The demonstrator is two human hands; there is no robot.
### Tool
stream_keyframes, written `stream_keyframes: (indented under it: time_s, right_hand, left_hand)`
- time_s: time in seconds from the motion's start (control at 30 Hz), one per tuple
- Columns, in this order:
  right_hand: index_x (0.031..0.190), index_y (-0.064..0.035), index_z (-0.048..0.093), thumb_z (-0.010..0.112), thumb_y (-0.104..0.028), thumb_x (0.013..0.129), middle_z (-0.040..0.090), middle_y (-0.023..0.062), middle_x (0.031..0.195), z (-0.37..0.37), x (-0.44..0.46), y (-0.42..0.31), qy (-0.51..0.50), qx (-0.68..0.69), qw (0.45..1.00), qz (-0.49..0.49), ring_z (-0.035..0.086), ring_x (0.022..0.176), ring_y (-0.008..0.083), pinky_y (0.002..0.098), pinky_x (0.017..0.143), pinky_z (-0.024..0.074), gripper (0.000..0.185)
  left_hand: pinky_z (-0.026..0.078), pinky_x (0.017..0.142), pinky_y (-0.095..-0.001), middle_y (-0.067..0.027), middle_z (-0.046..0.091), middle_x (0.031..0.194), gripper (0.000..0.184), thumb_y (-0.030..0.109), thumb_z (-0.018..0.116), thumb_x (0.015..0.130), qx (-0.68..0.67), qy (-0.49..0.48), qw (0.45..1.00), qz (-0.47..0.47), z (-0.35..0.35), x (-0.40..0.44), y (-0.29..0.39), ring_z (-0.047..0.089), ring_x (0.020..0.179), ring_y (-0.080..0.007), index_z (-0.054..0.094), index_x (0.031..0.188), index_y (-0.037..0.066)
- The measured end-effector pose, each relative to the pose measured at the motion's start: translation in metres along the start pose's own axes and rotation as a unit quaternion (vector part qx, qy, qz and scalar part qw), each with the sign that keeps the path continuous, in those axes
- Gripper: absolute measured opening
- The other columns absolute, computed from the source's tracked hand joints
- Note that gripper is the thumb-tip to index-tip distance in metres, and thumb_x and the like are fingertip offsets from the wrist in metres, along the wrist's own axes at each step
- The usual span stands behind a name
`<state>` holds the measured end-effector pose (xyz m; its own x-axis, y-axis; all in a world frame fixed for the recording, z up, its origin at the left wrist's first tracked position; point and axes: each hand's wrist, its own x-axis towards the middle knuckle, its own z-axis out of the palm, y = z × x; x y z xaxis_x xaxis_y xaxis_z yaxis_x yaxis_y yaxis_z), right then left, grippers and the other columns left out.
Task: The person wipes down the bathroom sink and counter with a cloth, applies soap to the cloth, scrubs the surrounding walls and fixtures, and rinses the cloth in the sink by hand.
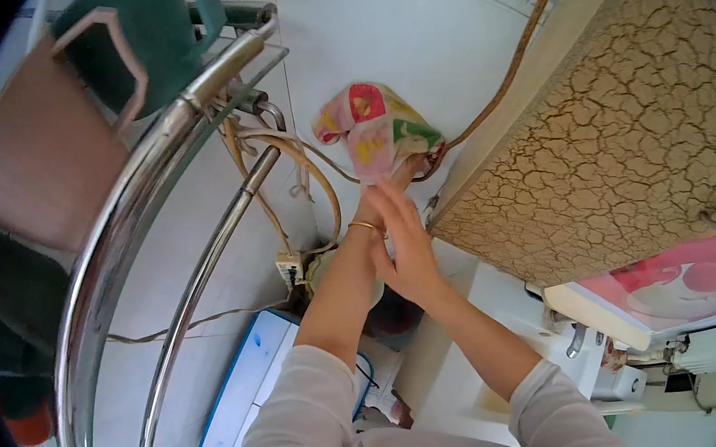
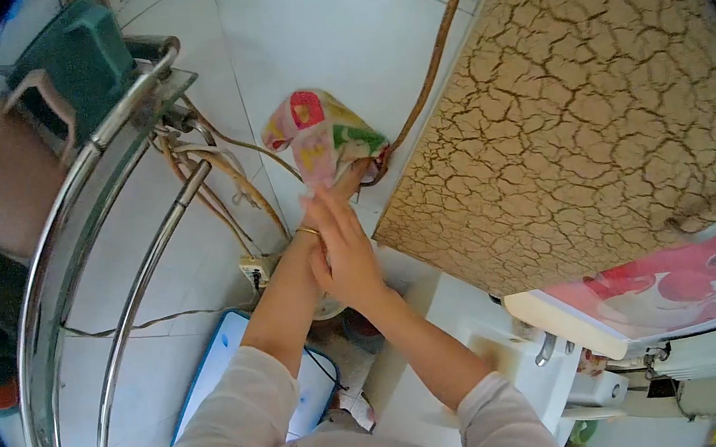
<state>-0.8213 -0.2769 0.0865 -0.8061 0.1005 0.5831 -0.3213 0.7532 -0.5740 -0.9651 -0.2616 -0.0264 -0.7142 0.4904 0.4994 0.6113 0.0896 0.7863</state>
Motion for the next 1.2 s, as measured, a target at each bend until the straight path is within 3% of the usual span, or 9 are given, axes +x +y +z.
stream_keyframes:
  time_s: [0.03,0.13,0.37,0.57,0.8,0.83,0.93,1.03,1.2]
  right_hand:
    - [0.137,-0.0024,0.044,0.051,0.006,0.077,0.039,0.0199,0.144,0.010,0.007,0.008,0.030,0.018,0.998,0.043,0.036,0.133,0.0396,0.0453,0.110,0.0298,0.061]
    - [0.138,-0.0014,0.041,0.049,0.005,0.080,0.039,0.0201,0.144,0.024,0.044,0.018,0.128,0.002,0.991,0.036,0.035,0.133,0.0404,0.0443,0.111,0.0272,0.059]
    - [0.132,-0.0085,0.048,0.050,-0.002,0.081,0.052,0.0142,0.130,0.045,0.135,0.015,0.184,-0.031,0.982,-0.016,0.044,0.125,0.0277,0.0458,0.108,0.0184,0.051]
    - [0.133,-0.0073,0.046,0.051,-0.005,0.080,0.052,0.0147,0.126,0.070,0.121,0.038,0.150,-0.025,0.988,0.021,0.042,0.122,0.0317,0.0496,0.105,0.0235,0.053]
    - [0.137,-0.0029,0.042,0.058,-0.013,0.083,0.050,0.0230,0.129,0.123,0.076,0.082,0.029,0.049,0.975,0.217,0.041,0.124,0.0388,0.0496,0.105,0.0309,0.057]
    - [0.138,-0.0011,0.040,0.059,-0.015,0.083,0.050,0.0251,0.129,0.129,0.076,0.085,-0.007,0.066,0.955,0.290,0.042,0.124,0.0409,0.0497,0.105,0.0321,0.060]
    - [0.134,0.0006,0.045,0.060,-0.016,0.083,0.051,0.0247,0.128,0.129,0.082,0.079,-0.020,0.049,0.948,0.314,0.044,0.123,0.0392,0.0454,0.104,0.0355,0.055]
    - [0.130,-0.0009,0.049,0.056,-0.013,0.084,0.049,0.0195,0.135,0.104,0.082,0.071,-0.121,0.195,0.908,0.350,0.047,0.125,0.0314,0.0367,0.105,0.0370,0.047]
    - [0.121,-0.0044,0.054,0.057,0.000,0.079,0.050,0.0155,0.135,0.077,0.022,0.021,0.009,0.221,0.970,0.103,0.047,0.127,0.0290,0.0371,0.105,0.0363,0.042]
  left_hand:
    - [0.037,0.101,-0.0495,-0.0152,0.055,0.123,0.042,0.028,0.066,0.081,0.013,0.001,1.000,-0.005,0.000,-0.005,-0.010,0.051,0.114,-0.0334,0.059,0.118,0.011]
    - [0.038,0.101,-0.0490,-0.0152,0.055,0.123,0.041,0.028,0.066,0.081,0.050,0.004,0.999,-0.018,-0.007,-0.007,-0.034,0.052,0.114,-0.0330,0.059,0.118,0.010]
    - [0.038,0.101,-0.0478,-0.0151,0.056,0.122,0.040,0.026,0.066,0.081,0.138,0.026,0.990,-0.012,-0.059,0.050,-0.058,0.052,0.113,-0.0321,0.059,0.117,0.010]
    - [0.039,0.100,-0.0467,-0.0150,0.056,0.122,0.039,0.024,0.065,0.081,0.141,0.017,0.989,-0.030,-0.055,0.032,-0.068,0.053,0.113,-0.0314,0.059,0.116,0.009]
    - [0.040,0.100,-0.0455,-0.0149,0.056,0.121,0.037,0.023,0.065,0.082,0.125,-0.001,0.988,-0.085,-0.050,-0.027,-0.089,0.053,0.112,-0.0305,0.059,0.116,0.009]
    - [0.040,0.100,-0.0453,-0.0149,0.056,0.121,0.037,0.022,0.065,0.082,0.126,-0.003,0.988,-0.090,-0.050,-0.030,-0.090,0.053,0.112,-0.0304,0.059,0.116,0.009]
    - [0.040,0.099,-0.0448,-0.0149,0.056,0.121,0.037,0.022,0.065,0.082,0.123,-0.007,0.987,-0.101,-0.052,-0.032,-0.093,0.054,0.112,-0.0300,0.059,0.115,0.008]
    - [0.041,0.099,-0.0443,-0.0148,0.056,0.120,0.036,0.021,0.064,0.082,0.118,-0.017,0.986,-0.113,-0.052,-0.038,-0.091,0.054,0.112,-0.0297,0.059,0.115,0.008]
    - [0.041,0.099,-0.0434,-0.0148,0.057,0.120,0.035,0.020,0.064,0.082,0.058,-0.059,0.986,-0.146,-0.036,-0.093,-0.078,0.054,0.111,-0.0290,0.059,0.115,0.008]
